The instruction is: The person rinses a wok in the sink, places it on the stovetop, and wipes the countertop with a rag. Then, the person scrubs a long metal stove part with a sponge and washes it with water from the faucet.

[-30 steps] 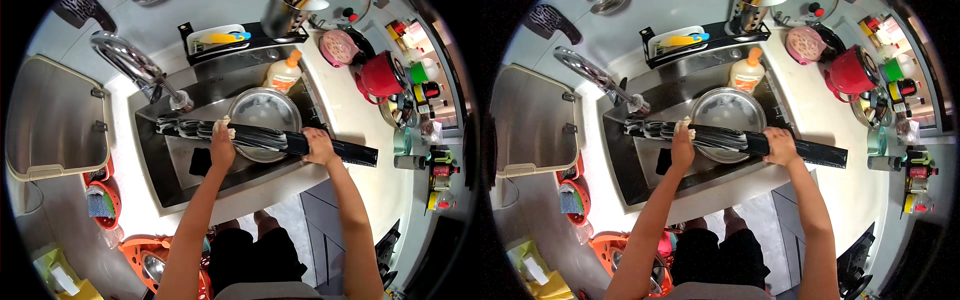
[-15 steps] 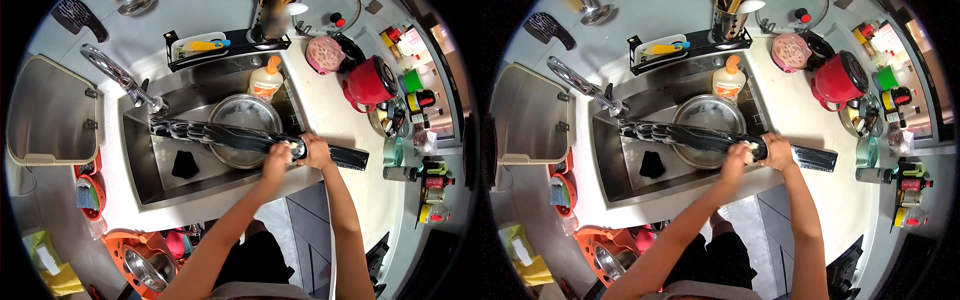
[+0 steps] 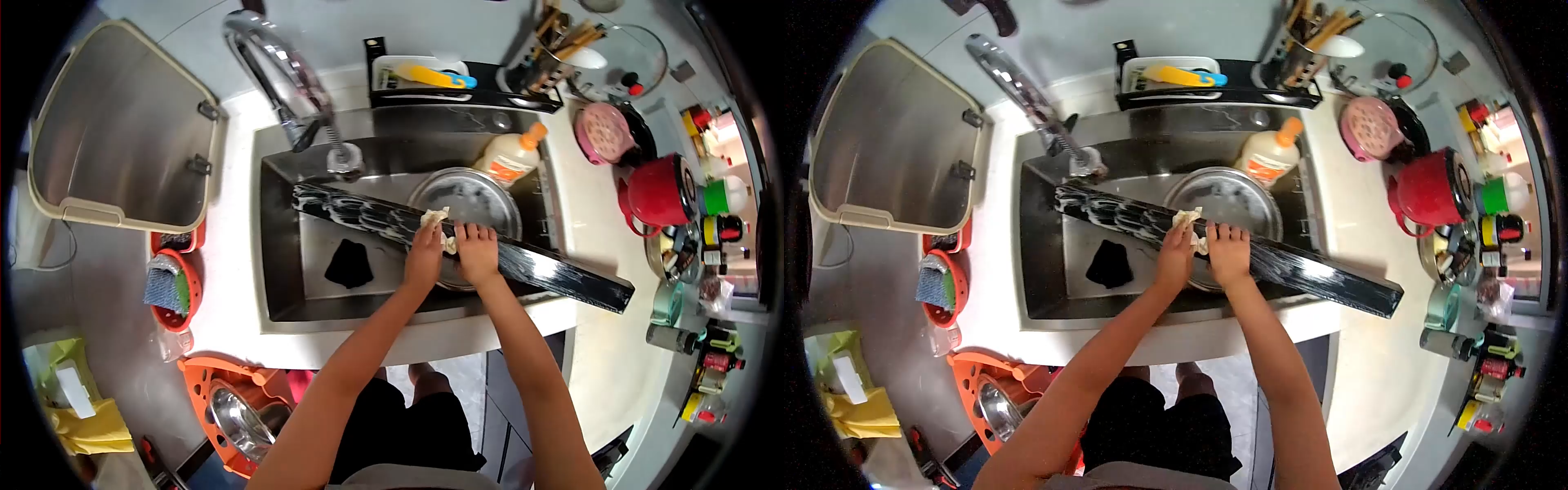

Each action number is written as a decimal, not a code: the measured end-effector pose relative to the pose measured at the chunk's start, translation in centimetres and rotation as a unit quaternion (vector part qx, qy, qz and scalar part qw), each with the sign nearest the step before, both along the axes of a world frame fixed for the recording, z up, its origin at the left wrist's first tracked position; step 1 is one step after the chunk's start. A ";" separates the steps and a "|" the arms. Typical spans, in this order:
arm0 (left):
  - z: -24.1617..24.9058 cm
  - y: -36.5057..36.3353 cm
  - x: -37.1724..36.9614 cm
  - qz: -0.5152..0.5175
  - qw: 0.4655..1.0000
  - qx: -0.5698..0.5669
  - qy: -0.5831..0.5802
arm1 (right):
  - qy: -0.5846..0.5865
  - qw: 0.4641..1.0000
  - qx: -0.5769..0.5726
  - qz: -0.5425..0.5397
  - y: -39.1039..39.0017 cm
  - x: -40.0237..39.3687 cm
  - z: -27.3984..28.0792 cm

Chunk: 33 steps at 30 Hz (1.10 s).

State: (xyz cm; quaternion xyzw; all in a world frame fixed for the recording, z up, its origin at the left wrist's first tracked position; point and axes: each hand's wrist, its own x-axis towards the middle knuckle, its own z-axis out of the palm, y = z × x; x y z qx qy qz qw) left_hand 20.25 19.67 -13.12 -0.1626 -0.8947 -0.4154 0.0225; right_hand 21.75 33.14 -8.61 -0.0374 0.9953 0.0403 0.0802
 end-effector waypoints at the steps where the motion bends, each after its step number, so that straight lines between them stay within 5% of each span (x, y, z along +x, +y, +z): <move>1: -0.8 -1.7 -0.6 0.018 0.998 0.043 -0.043 | -0.003 1.000 0.009 -0.010 -1.4 -1.0 -0.3; 2: -1.6 -3.5 -1.6 0.034 0.992 0.087 -0.084 | 0.009 1.000 0.013 -0.009 -2.5 -1.8 -0.4; 3: -3.2 -6.1 -2.6 0.015 0.993 -0.104 0.053 | 0.001 1.000 0.005 -0.007 -3.1 -2.3 -0.7; 8: -11.5 -17.3 -10.4 0.146 0.963 0.225 -0.026 | -0.046 0.995 -0.093 -0.007 -2.5 -3.4 0.6; 10: -3.4 -18.0 -11.4 0.158 0.979 0.080 0.100 | -0.089 0.990 -0.105 -0.028 -2.4 -2.8 2.2; 13: -3.7 -16.1 -10.9 0.151 0.985 -0.004 0.086 | -0.106 0.990 -0.079 -0.056 -2.5 -0.9 2.9; 15: -4.4 -11.0 -7.9 0.105 0.986 0.132 0.010 | -0.103 0.990 -0.064 -0.068 -2.4 -0.2 3.2; 20: -2.0 -7.3 -4.4 -0.087 0.988 0.058 0.116 | -0.116 0.982 -0.132 -0.069 0.5 0.8 4.2; 23: -5.8 -11.2 -6.4 -0.042 0.987 -0.060 0.143 | -0.076 0.984 -0.157 -0.014 1.4 1.8 4.4; 27: -7.9 -21.2 -12.2 0.127 0.975 -0.123 -0.131 | -0.071 0.988 -0.139 -0.017 0.4 2.9 4.9; 33: -5.9 -19.7 -9.3 0.221 0.972 -0.081 0.030 | -0.056 0.991 -0.119 -0.034 -0.7 2.3 4.8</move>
